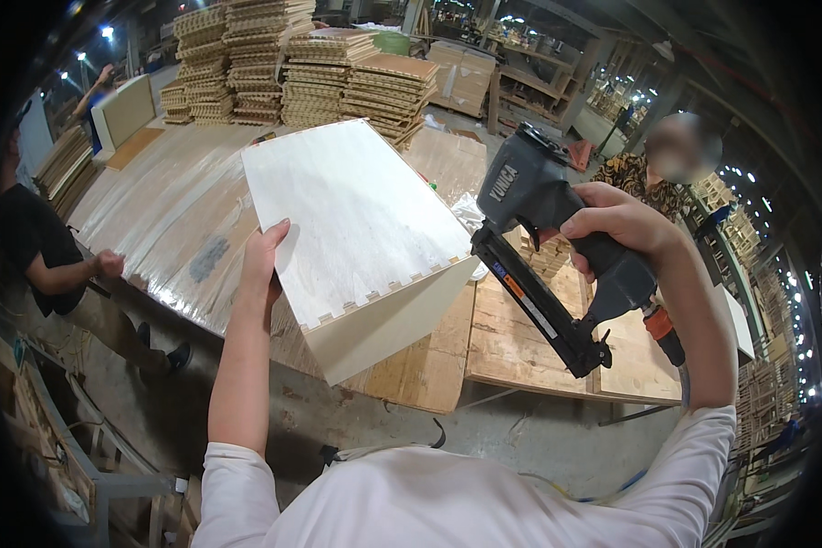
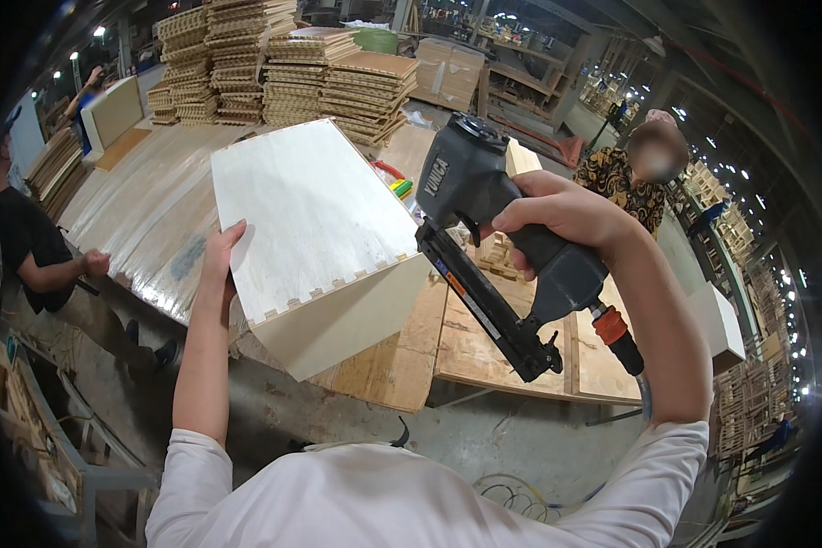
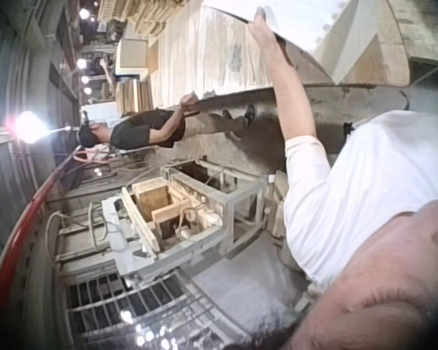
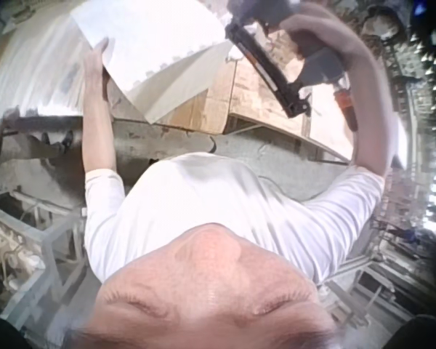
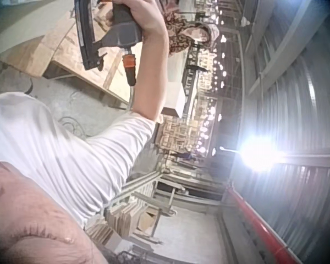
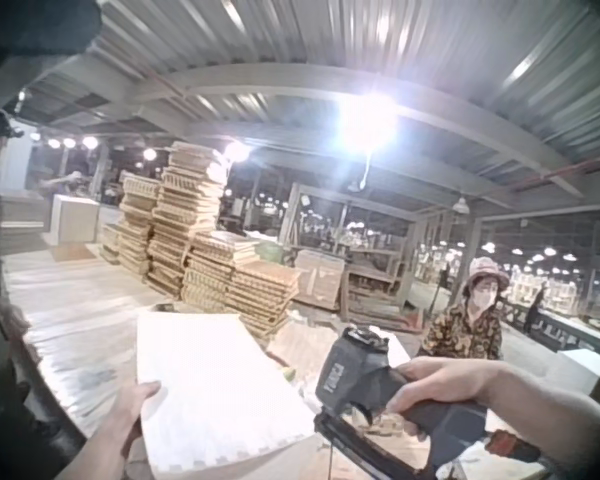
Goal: The person assembles a white wooden box using a pneumatic nail gun. They align the box panels, drive nails into the joints to secure them, and apply glue to the seams. The person then attaches a wooden trim strip to the edge of the box and fastens it with the nail gun.
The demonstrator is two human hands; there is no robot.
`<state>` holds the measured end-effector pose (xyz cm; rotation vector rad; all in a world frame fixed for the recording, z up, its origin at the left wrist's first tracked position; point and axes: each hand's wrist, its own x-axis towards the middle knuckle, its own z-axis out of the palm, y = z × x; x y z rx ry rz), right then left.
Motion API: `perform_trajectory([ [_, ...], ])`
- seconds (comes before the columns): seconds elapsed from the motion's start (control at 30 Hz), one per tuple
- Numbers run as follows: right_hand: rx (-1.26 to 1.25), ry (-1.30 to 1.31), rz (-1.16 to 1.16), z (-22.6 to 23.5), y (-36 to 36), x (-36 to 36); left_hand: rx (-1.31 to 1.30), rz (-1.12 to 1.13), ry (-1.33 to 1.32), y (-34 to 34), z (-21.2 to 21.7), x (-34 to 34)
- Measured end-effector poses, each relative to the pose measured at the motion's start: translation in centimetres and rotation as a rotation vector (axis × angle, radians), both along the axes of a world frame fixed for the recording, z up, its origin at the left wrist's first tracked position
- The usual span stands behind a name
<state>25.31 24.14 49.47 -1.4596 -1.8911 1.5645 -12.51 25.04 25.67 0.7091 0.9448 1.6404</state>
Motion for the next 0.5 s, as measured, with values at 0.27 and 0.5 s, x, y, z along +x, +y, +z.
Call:
perform_trajectory([
  [0.27,0.000,-0.026,0.017,-0.7,0.7,-0.7,0.023,-0.022,0.008,-0.4,0.2,0.2],
  [0.5,0.013,-0.079,0.006,-0.7,0.6,-1.2,0.008,-0.040,0.015,-0.3,-0.3,-0.5],
])
